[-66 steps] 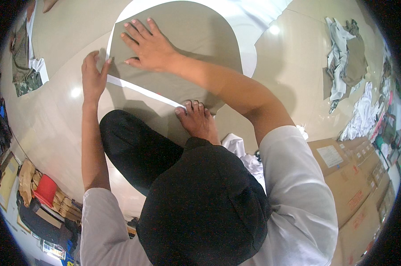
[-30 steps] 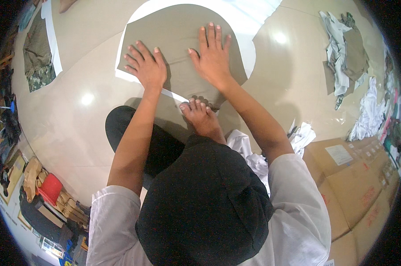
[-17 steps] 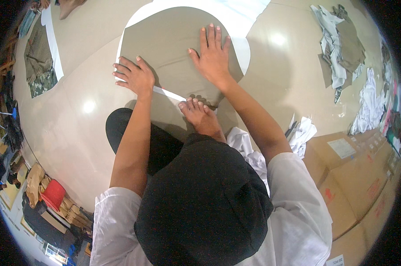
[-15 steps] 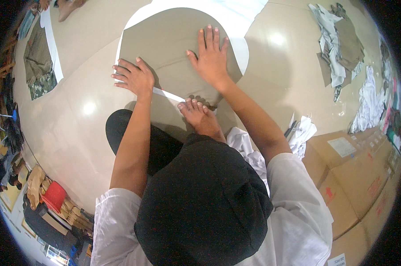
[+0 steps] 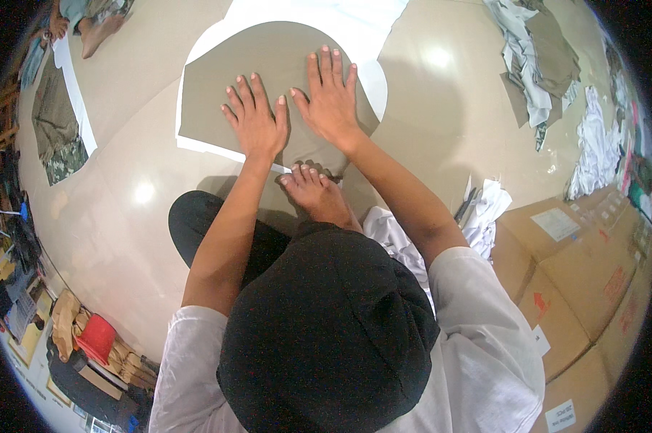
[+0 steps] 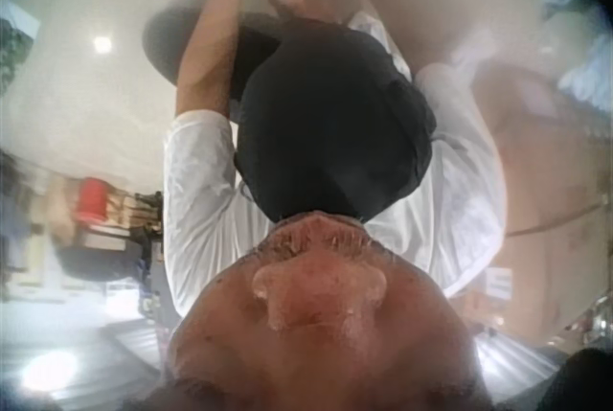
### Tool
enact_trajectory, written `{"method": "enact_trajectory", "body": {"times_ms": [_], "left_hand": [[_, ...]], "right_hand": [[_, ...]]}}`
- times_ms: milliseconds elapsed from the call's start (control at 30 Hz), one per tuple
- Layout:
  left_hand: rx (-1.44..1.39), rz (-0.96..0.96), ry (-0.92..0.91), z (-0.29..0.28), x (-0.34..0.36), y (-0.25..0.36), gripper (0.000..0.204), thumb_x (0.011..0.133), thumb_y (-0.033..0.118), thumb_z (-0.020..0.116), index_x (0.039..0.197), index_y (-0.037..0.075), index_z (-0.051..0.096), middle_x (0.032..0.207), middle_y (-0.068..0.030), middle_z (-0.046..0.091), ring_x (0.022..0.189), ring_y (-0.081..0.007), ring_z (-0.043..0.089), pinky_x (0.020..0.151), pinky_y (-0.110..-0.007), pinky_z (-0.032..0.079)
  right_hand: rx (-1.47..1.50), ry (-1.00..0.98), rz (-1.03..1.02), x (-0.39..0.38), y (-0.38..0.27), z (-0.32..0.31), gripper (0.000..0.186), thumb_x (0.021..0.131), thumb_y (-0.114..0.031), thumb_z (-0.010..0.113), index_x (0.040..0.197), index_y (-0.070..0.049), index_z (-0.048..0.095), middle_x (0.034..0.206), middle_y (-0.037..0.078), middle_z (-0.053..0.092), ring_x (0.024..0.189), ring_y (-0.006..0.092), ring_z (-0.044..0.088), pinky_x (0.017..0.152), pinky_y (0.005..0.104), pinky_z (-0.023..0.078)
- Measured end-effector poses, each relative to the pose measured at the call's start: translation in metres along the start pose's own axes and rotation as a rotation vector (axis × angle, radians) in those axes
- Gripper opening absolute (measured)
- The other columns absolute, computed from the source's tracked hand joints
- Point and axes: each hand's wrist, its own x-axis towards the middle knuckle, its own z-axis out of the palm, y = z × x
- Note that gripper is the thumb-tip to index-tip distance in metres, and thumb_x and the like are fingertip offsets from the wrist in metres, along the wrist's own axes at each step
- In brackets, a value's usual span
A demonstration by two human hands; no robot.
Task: The person sits on the floor and uses scissors to cut a piece of beige fabric along a white paper template. They smooth the fabric, align the template, and trim the edges to match the pattern shape.
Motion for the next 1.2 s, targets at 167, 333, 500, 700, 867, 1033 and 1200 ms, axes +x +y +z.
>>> {"method": "enact_trajectory", "body": {"times_ms": [167, 333, 500, 700, 867, 1033, 1200], "left_hand": [[0.017, 0.005, -0.010, -0.001, 0.001, 0.002, 0.084, 0.113, 0.057, 0.042, 0.179, 0.009, 0.021, 0.186, -0.0227, 0.014, 0.170, -0.0498, 0.007, 0.135, -0.069, 0.001], [0.043, 0.008, 0.038, 0.004, 0.000, 0.001, 0.083, 0.114, 0.057, 0.041, 0.178, 0.008, 0.022, 0.185, -0.0235, 0.017, 0.170, -0.0510, 0.008, 0.134, -0.069, 0.002], [-0.011, 0.153, 0.027, 0.011, -0.001, 0.028, 0.077, 0.116, 0.054, 0.041, 0.177, 0.009, 0.027, 0.183, -0.0230, 0.023, 0.168, -0.0532, 0.014, 0.134, -0.069, 0.008], [-0.140, 0.469, -0.135, 0.014, 0.006, 0.091, 0.075, 0.114, 0.052, 0.047, 0.177, 0.014, 0.031, 0.183, -0.0226, 0.025, 0.167, -0.0541, 0.016, 0.135, -0.069, 0.008], [-0.042, 0.427, -0.067, 0.028, 0.009, 0.096, 0.075, 0.114, 0.052, 0.047, 0.177, 0.014, 0.032, 0.183, -0.0222, 0.024, 0.168, -0.0532, 0.014, 0.135, -0.068, 0.009], [-0.039, 0.424, -0.037, 0.030, 0.009, 0.095, 0.074, 0.113, 0.050, 0.050, 0.175, 0.013, 0.033, 0.182, -0.0214, 0.025, 0.168, -0.0514, 0.014, 0.135, -0.068, 0.011], [-0.301, 0.670, -0.081, 0.018, -0.010, 0.103, 0.048, 0.105, 0.039, 0.071, 0.142, 0.009, 0.067, 0.162, -0.0214, 0.052, 0.158, -0.0463, 0.039, 0.131, -0.068, 0.025]], "right_hand": [[0.004, 0.023, 0.057, -0.005, 0.014, -0.005, 0.084, 0.110, -0.053, 0.058, 0.169, 0.004, 0.038, 0.177, 0.032, 0.030, 0.167, 0.0501, 0.023, 0.130, 0.0739, 0.018], [0.027, 0.007, 0.083, -0.046, 0.028, -0.020, 0.082, 0.108, -0.047, 0.063, 0.167, 0.005, 0.040, 0.176, 0.032, 0.032, 0.165, 0.0515, 0.026, 0.128, 0.0742, 0.021], [0.103, -0.137, 0.030, -0.123, 0.032, -0.038, 0.083, 0.107, -0.043, 0.065, 0.169, 0.005, 0.037, 0.177, 0.030, 0.031, 0.167, 0.0486, 0.025, 0.130, 0.0732, 0.018], [0.142, -0.153, 0.061, -0.201, 0.043, -0.066, 0.078, 0.104, -0.038, 0.070, 0.166, 0.001, 0.042, 0.176, 0.027, 0.035, 0.165, 0.0473, 0.029, 0.131, 0.0682, 0.022], [0.163, 0.056, 0.428, -0.273, 0.083, -0.106, 0.044, 0.096, -0.017, 0.077, 0.136, -0.003, 0.065, 0.145, 0.025, 0.061, 0.135, 0.0456, 0.058, 0.116, 0.0566, 0.045], [0.031, 0.032, 0.837, -0.358, 0.111, -0.142, 0.036, 0.095, -0.015, 0.077, 0.125, -0.001, 0.064, 0.124, 0.024, 0.062, 0.121, 0.0458, 0.061, 0.105, 0.0520, 0.050], [0.158, 0.041, 1.070, -0.415, 0.119, -0.146, 0.037, 0.092, -0.013, 0.079, 0.121, 0.000, 0.061, 0.118, 0.023, 0.061, 0.116, 0.0447, 0.062, 0.104, 0.0512, 0.051]]}}
